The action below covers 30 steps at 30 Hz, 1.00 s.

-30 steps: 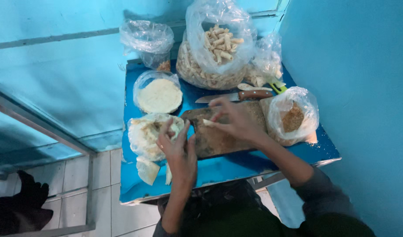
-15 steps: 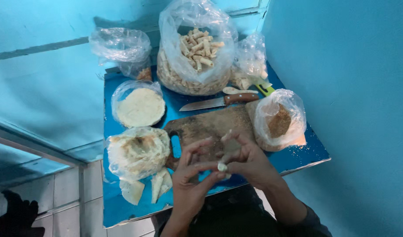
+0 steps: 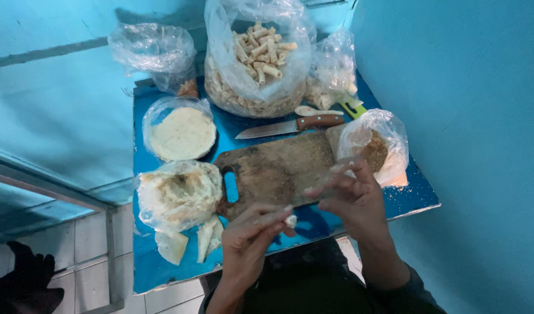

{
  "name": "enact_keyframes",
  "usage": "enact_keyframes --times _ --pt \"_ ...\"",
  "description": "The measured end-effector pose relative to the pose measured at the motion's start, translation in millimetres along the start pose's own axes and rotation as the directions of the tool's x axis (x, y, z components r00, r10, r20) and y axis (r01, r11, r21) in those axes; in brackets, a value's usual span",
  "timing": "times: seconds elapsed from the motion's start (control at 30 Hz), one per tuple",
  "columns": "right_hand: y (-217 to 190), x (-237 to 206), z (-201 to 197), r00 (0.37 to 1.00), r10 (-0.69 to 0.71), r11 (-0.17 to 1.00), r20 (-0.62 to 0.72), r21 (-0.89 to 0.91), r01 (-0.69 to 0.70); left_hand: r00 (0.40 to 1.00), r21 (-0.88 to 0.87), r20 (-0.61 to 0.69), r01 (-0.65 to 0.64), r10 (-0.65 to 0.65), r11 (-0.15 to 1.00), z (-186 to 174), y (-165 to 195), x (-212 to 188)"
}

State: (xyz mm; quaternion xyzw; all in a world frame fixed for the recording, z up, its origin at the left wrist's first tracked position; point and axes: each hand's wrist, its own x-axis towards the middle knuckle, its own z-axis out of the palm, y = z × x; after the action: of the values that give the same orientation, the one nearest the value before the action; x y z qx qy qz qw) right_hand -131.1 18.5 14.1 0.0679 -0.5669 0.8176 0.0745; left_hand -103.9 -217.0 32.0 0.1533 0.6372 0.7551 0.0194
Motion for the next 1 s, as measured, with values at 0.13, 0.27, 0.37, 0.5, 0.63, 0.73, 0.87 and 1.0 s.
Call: enact_keyframes --times 0.13,0.27,0.37,0.5,0.63,0.73,0.87,1.0 --pt "-4.3 -10.1 12.4 0.924 -0.193 0.969 0.329 -0.081 0.232 0.993 -0.191 -0.092 0.050 -0.069 0.980 2.7 -11.6 -4.7" --pt "3.6 -20.5 26.8 0.904 -0.233 0.956 0.359 -0.085 0.281 0.991 -0.116 -0.128 -0.054 0.039 0.992 1.3 -15.5 -11.6" --pt "12.2 -23.1 32.5 0.908 -0.280 0.953 0.312 -0.023 0.302 0.991 0.032 -0.100 -0.091 0.093 0.995 0.6 -10.6 -16.1" --pt "9.8 -22.8 33.6 0.913 -0.288 0.947 0.288 -0.056 0.317 0.971 0.159 -0.063 -0.220 0.232 0.962 3.5 -1.2 -17.0" --pt "-10.8 -14.7 25.1 0.954 -0.025 0.996 0.300 0.085 0.000 0.972 -0.114 -0.056 -0.234 0.229 0.966 5.9 4.4 -16.9" --pt "-16.5 -11.1 23.9 0.961 0.184 0.983 0.207 -0.011 -0.186 0.979 -0.120 -0.049 -0.202 0.197 0.972 4.5 7.4 -18.7" --pt "-8.6 -6.4 25.1 0.926 0.154 0.984 0.345 0.032 -0.175 0.979 0.032 -0.073 -0.187 0.189 0.982 2.4 9.7 -17.9" --pt "-3.7 -10.1 25.5 0.940 0.100 0.991 0.327 -0.117 -0.065 0.976 0.012 -0.104 -0.191 0.191 0.981 2.7 9.2 -17.6"
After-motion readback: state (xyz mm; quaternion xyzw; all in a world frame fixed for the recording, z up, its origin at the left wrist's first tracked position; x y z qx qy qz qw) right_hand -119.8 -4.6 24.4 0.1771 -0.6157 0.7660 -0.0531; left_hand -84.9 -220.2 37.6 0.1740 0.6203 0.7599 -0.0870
